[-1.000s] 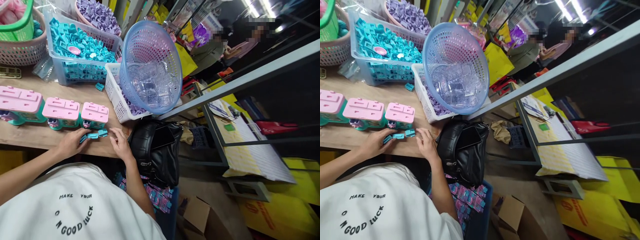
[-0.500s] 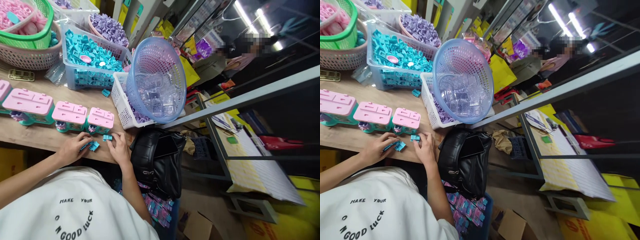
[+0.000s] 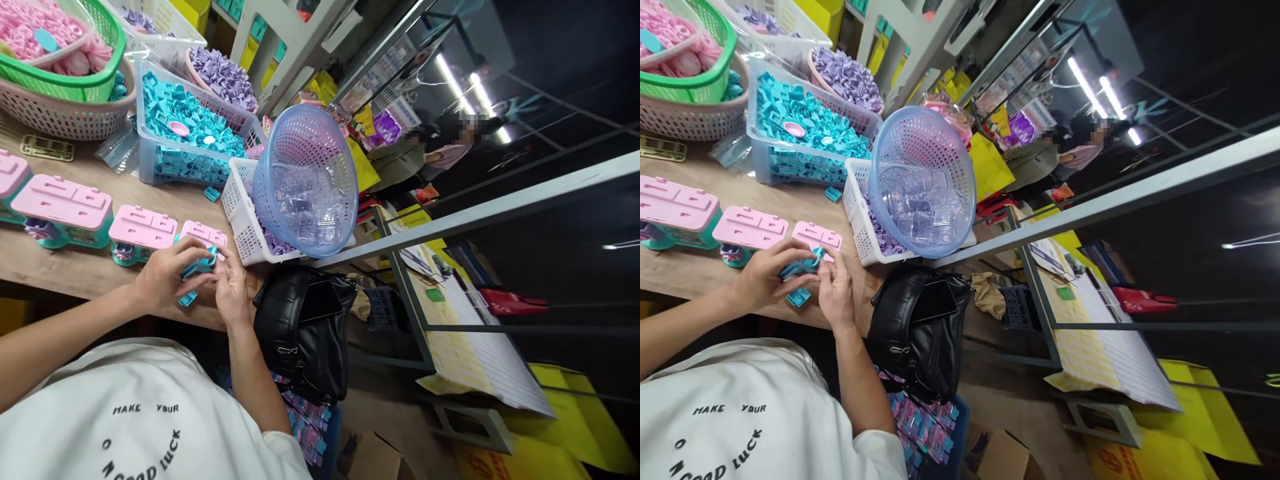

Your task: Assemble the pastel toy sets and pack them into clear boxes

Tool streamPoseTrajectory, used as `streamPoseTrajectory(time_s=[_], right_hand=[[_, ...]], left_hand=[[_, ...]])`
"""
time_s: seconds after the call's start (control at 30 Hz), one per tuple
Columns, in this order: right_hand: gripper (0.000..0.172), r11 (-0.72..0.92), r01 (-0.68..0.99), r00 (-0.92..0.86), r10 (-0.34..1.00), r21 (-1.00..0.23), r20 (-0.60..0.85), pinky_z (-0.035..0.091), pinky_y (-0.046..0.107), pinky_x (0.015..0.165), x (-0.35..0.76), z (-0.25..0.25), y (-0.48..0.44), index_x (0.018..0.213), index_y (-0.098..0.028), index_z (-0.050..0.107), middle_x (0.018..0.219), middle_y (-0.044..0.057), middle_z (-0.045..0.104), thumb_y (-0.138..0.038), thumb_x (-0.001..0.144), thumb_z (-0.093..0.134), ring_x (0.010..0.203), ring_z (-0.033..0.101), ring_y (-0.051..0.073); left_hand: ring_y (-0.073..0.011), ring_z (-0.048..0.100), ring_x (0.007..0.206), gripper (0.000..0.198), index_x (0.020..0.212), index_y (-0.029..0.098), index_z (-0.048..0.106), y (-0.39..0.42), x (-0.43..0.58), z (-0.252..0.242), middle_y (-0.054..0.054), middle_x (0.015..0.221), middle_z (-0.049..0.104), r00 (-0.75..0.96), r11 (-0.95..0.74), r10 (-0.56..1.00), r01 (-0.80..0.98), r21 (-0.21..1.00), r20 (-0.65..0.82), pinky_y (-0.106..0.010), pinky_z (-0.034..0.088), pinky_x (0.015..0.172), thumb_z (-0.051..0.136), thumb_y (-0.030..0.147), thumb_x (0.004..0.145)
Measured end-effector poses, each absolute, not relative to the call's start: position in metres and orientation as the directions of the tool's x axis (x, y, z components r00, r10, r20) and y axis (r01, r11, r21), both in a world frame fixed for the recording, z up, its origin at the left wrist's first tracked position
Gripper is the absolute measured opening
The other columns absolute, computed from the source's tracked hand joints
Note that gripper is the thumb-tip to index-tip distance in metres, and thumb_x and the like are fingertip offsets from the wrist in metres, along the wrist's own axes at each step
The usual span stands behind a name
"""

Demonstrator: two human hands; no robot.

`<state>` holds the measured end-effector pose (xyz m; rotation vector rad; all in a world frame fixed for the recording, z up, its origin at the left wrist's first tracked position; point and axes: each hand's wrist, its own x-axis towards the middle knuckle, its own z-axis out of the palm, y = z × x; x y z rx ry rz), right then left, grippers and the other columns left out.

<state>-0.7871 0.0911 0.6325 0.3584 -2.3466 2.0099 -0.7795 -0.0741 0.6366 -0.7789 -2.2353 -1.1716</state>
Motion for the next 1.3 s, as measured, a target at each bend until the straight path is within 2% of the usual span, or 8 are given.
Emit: streamPoseTrajectory(time_s=[0.07, 0.2, 0.27, 0.4, 0.6, 0.73, 0.97, 1.3], right_hand=[[0.029, 0.221, -0.279, -0.956, -0.156, -0.935, 0.248, 0.055, 0.031, 0.099, -0.801, 0.637, 0.087, 0.119, -0.022, 0.061, 0.118, 0.006, 0.072, -0.039, 0.101, 0.046, 0.112, 0.068, 0.019], [0.024, 0.410, -0.345, -0.938, -0.171, -0.845, 0.300, 0.056, 0.031, 0.087, -0.841, 0.639, 0.087, 0.103, -0.021, 0.066, 0.091, 0.004, 0.071, -0.036, 0.099, 0.048, 0.087, 0.068, 0.018], [0.017, 0.484, -0.406, -0.913, -0.179, -0.775, 0.367, 0.055, 0.032, 0.089, -0.860, 0.638, 0.088, 0.099, -0.020, 0.067, 0.095, 0.006, 0.070, -0.030, 0.095, 0.053, 0.089, 0.066, 0.019], [0.031, 0.401, -0.486, -0.866, -0.340, -0.776, 0.367, 0.056, 0.030, 0.088, -0.883, 0.635, 0.089, 0.118, -0.020, 0.067, 0.121, 0.009, 0.069, -0.022, 0.089, 0.056, 0.099, 0.066, 0.018], [0.028, 0.327, -0.376, -0.891, -0.386, -0.867, 0.240, 0.056, 0.028, 0.080, -0.888, 0.627, 0.094, 0.110, -0.021, 0.072, 0.107, 0.006, 0.076, -0.040, 0.093, 0.061, 0.086, 0.069, 0.016], [0.029, 0.334, -0.339, -0.909, -0.359, -0.880, 0.214, 0.056, 0.029, 0.082, -0.888, 0.623, 0.095, 0.109, -0.021, 0.074, 0.102, 0.005, 0.076, -0.043, 0.092, 0.064, 0.087, 0.070, 0.017], [0.037, 0.257, -0.310, -0.910, -0.358, -0.915, 0.208, 0.058, 0.030, 0.086, -0.896, 0.613, 0.089, 0.110, -0.020, 0.074, 0.104, 0.006, 0.077, -0.051, 0.093, 0.063, 0.090, 0.071, 0.017], [0.030, 0.389, -0.473, -0.870, -0.347, -0.791, 0.350, 0.055, 0.032, 0.095, -0.883, 0.616, 0.095, 0.112, -0.025, 0.078, 0.105, 0.006, 0.075, -0.046, 0.096, 0.063, 0.105, 0.066, 0.019]], left_hand=[[-0.0186, 0.068, 0.088, 0.025, 0.108, 0.015, 0.069, -0.081, -0.792, 0.653, -0.012, 0.104, 0.071, -0.758, 0.463, 0.293, 0.646, 0.607, 0.582, -0.026, 0.052, 0.077, 0.058, 0.036, 0.098], [-0.0157, 0.064, 0.074, 0.025, 0.100, 0.013, 0.073, -0.096, -0.828, 0.681, -0.006, 0.087, 0.072, -0.860, 0.487, 0.346, 0.507, 0.712, 0.376, -0.024, 0.046, 0.069, 0.060, 0.032, 0.089], [-0.0141, 0.059, 0.068, 0.029, 0.097, 0.013, 0.075, -0.103, -0.855, 0.688, -0.003, 0.078, 0.070, -0.903, 0.500, 0.368, 0.394, 0.771, 0.223, -0.023, 0.042, 0.065, 0.065, 0.036, 0.084], [-0.0133, 0.053, 0.064, 0.036, 0.086, 0.015, 0.076, -0.114, -0.902, 0.683, -0.001, 0.068, 0.065, -0.921, 0.472, 0.389, 0.179, 0.863, -0.022, -0.024, 0.038, 0.061, 0.075, 0.048, 0.071], [-0.0107, 0.035, 0.049, 0.039, 0.083, 0.018, 0.072, -0.119, -0.911, 0.671, 0.001, 0.057, 0.052, -0.901, 0.444, 0.361, -0.061, 0.894, -0.241, -0.027, 0.024, 0.050, 0.081, 0.049, 0.061], [-0.0092, 0.033, 0.045, 0.036, 0.084, 0.018, 0.072, -0.117, -0.905, 0.677, 0.003, 0.054, 0.048, -0.901, 0.442, 0.319, -0.133, 0.887, -0.294, -0.027, 0.021, 0.050, 0.082, 0.045, 0.062], [-0.0126, 0.050, 0.049, 0.037, 0.075, 0.017, 0.067, -0.114, -0.913, 0.675, -0.004, 0.063, 0.064, -0.882, 0.438, 0.318, -0.189, 0.879, -0.348, -0.026, 0.030, 0.049, 0.083, 0.049, 0.063], [-0.0120, 0.044, 0.050, 0.032, 0.085, 0.016, 0.070, -0.116, -0.910, 0.671, 0.000, 0.058, 0.059, -0.912, 0.663, 0.333, 0.047, 0.747, -0.238, -0.027, 0.031, 0.052, 0.075, 0.045, 0.072]])
